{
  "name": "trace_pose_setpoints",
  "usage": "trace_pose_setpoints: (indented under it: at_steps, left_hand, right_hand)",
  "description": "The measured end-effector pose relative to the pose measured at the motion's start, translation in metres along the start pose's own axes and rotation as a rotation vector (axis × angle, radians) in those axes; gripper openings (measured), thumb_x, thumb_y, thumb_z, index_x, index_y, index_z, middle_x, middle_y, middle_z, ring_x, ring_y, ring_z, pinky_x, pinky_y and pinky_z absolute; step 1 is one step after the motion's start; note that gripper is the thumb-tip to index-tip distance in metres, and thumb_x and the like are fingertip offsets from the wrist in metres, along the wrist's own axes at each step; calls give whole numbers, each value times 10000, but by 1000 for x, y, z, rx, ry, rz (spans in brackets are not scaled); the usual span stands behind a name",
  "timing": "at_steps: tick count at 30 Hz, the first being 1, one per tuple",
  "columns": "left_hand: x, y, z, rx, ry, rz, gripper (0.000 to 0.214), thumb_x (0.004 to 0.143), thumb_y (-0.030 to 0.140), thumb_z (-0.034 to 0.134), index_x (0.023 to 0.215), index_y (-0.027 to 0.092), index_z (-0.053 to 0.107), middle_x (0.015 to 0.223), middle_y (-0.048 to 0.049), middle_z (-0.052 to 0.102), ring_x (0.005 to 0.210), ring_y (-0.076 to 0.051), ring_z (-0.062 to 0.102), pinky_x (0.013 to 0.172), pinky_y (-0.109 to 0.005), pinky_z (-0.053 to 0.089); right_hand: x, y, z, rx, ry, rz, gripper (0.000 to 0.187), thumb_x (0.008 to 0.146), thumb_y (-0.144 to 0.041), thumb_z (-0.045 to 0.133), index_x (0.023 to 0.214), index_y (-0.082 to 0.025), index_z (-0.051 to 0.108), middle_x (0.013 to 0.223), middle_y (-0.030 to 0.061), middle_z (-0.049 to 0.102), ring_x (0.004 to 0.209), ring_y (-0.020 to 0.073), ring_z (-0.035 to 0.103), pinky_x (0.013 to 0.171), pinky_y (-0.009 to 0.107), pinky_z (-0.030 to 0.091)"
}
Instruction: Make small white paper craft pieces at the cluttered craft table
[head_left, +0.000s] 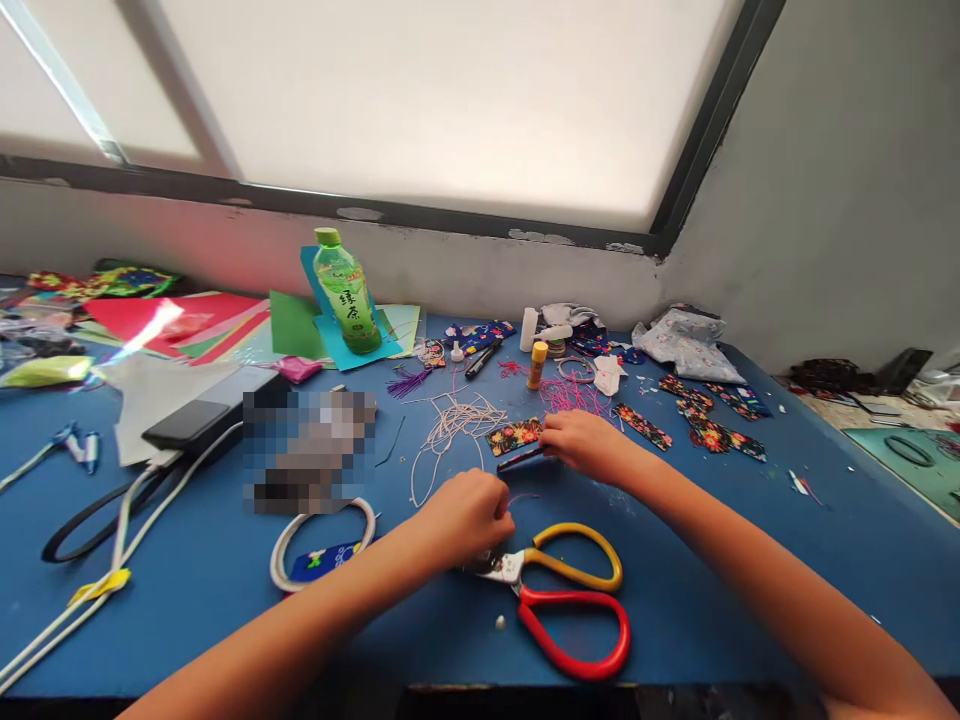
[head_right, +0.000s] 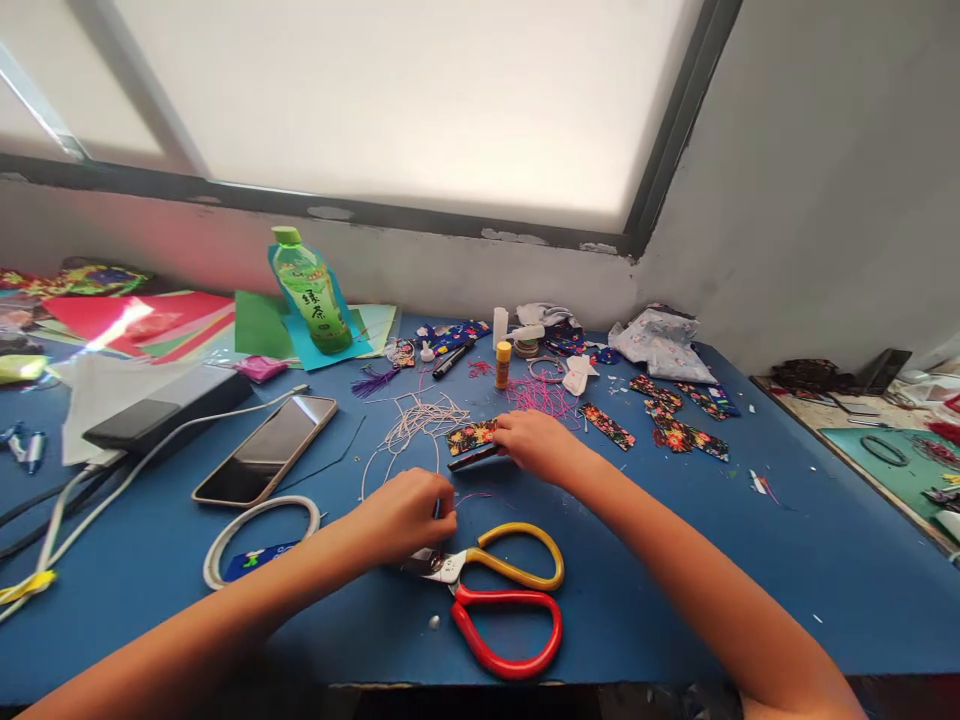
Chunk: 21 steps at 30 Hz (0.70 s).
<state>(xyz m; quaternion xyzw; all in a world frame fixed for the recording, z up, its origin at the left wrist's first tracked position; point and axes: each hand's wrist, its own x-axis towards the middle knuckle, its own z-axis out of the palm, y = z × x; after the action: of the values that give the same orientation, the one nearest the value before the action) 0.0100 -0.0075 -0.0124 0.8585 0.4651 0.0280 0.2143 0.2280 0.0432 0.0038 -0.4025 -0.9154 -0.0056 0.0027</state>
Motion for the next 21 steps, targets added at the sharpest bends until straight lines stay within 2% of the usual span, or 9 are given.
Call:
trace_pose_setpoints:
  at_steps: [3,6,9,12,15,21]
  left_hand:
    - [3,-2,0,-18,22,2,158,738,167,520,664,175,660,695,-47,695,677,-172,612,583,-251,345]
    - [5,-2,3,-46,39,3,162,782,199,514,683,175,640,699,-35,681,677,-166,602,584,-249,343]
    - [5,-3,5,-84,37,6,99,790,230,558,751,172,628,754,-33,683,714,-170,609,603,-244,371]
    - [4,-4,6,-123,17,17,151,790,254,611,912,166,624,857,-41,695,765,-175,626,636,-238,416]
    - [5,-6,5,-145,-9,33,218,828,215,574,1038,173,612,909,-41,701,811,-175,639,689,-243,450]
    - [7,-7,-1,-134,-33,40,226,842,152,536,1041,161,643,910,-51,712,824,-181,654,719,-251,467]
  right_hand:
    - [-27,33,-14,26,137,246,238,938,-319,554,1119,-172,602,1148,73,615,988,191,613,850,405,528]
    - [-65,75,-21,33,249,543,308,938,-332,553,1199,-171,560,1179,83,597,984,200,615,833,410,535]
    - [-99,108,-12,44,236,749,316,934,-338,560,1199,-167,559,1167,82,599,965,197,619,816,404,540]
    - [-114,123,5,85,131,805,283,935,-336,558,1164,-172,580,1155,77,608,949,186,622,806,385,544]
    - [-115,126,17,77,73,830,295,933,-344,559,1174,-174,577,1184,82,598,987,199,613,836,406,534]
    - [-105,118,28,65,32,796,319,931,-348,561,1204,-183,564,1235,90,575,1042,216,596,876,434,517]
